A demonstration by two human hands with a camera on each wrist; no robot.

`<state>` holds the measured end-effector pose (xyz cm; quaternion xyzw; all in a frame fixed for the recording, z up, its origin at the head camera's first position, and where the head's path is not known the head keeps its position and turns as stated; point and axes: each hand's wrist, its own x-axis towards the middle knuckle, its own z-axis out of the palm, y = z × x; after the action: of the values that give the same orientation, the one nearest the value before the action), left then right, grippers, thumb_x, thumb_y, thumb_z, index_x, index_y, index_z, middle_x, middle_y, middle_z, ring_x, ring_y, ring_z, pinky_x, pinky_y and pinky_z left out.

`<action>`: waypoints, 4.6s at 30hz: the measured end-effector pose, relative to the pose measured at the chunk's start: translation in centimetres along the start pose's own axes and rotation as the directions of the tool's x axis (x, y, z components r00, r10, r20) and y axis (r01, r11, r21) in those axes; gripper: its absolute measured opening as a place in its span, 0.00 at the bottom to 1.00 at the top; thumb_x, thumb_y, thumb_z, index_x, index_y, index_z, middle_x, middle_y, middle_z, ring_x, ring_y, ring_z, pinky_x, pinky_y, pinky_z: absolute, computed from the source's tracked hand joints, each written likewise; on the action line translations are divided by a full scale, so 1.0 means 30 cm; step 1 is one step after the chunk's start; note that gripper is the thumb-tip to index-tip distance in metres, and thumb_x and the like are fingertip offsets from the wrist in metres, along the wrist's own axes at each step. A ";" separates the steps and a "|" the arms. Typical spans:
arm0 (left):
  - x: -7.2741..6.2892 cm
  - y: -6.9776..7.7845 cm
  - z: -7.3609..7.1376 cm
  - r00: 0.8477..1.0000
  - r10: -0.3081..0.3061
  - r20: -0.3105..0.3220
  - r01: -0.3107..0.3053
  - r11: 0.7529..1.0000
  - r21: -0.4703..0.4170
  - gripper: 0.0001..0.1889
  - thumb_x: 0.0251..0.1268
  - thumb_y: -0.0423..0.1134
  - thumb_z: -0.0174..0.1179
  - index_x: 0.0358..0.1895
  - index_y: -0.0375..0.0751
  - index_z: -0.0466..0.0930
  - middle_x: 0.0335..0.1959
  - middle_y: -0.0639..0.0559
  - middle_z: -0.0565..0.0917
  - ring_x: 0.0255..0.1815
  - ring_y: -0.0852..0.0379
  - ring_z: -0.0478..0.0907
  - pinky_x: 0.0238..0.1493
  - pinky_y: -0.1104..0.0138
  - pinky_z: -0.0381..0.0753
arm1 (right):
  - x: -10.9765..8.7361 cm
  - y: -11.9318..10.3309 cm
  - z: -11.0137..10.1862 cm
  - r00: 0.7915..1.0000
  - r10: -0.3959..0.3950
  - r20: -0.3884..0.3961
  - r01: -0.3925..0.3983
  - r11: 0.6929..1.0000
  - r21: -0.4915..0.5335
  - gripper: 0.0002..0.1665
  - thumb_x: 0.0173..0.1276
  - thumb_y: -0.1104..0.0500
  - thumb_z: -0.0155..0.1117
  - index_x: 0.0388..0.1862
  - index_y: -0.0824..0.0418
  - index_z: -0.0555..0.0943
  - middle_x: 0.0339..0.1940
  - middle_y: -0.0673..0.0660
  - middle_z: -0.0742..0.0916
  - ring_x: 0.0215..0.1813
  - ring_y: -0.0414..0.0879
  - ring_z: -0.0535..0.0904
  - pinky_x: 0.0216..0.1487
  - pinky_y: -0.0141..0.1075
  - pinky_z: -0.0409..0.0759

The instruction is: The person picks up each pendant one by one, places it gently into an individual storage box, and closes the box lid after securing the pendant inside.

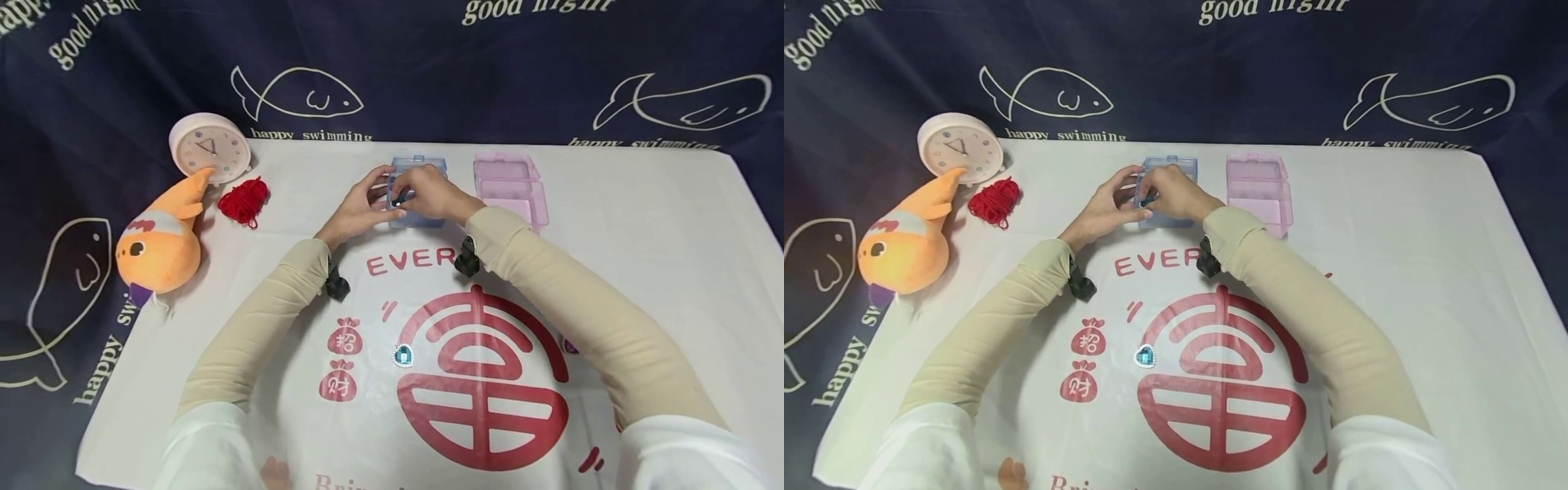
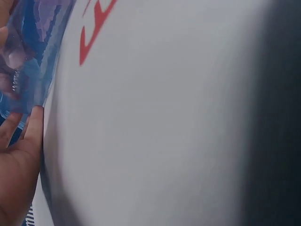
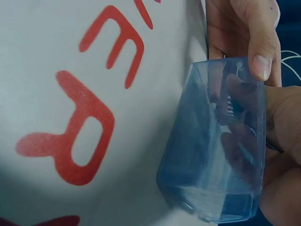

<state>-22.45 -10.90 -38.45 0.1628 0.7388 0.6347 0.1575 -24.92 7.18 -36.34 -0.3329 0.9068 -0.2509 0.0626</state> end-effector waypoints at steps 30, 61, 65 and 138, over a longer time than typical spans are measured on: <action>-0.001 -0.003 0.005 1.000 -0.021 -0.018 0.021 1.000 0.008 0.43 0.52 0.27 0.69 0.72 0.38 0.57 0.66 0.39 0.70 0.69 0.44 0.67 0.71 0.56 0.66 | -0.001 -0.018 0.010 0.991 0.133 -0.010 -0.133 0.991 0.003 0.09 0.57 0.69 0.68 0.39 0.66 0.85 0.41 0.63 0.88 0.48 0.54 0.83 0.53 0.44 0.80; 0.011 -0.033 -0.004 1.000 -0.006 -0.016 0.006 1.000 -0.002 0.43 0.52 0.26 0.69 0.72 0.39 0.57 0.68 0.37 0.67 0.69 0.42 0.67 0.71 0.58 0.67 | -0.499 -0.283 0.162 0.980 -0.160 0.119 0.132 0.967 0.218 0.16 0.62 0.64 0.68 0.50 0.61 0.82 0.48 0.54 0.84 0.44 0.44 0.80 0.45 0.31 0.81; -0.001 0.001 0.006 1.000 -0.006 0.000 0.006 1.000 -0.011 0.43 0.52 0.25 0.68 0.72 0.35 0.56 0.68 0.33 0.65 0.70 0.39 0.66 0.71 0.57 0.67 | -0.551 -0.307 0.193 0.970 -0.194 0.146 0.162 0.964 0.209 0.16 0.62 0.61 0.69 0.50 0.60 0.82 0.50 0.53 0.83 0.49 0.43 0.78 0.50 0.31 0.81; -0.001 -0.007 0.001 0.999 -0.036 -0.021 0.036 0.999 0.027 0.43 0.53 0.30 0.70 0.72 0.41 0.58 0.69 0.37 0.66 0.71 0.42 0.65 0.72 0.57 0.65 | -0.095 0.062 -0.067 0.991 -0.053 -0.120 0.049 0.998 -0.032 0.13 0.57 0.63 0.72 0.40 0.68 0.84 0.41 0.63 0.87 0.44 0.54 0.83 0.49 0.45 0.82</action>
<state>-22.41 -10.91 -38.66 0.1451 0.7518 0.6233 0.1591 -24.36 11.04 -35.69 -0.3409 0.9037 -0.2591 -0.0038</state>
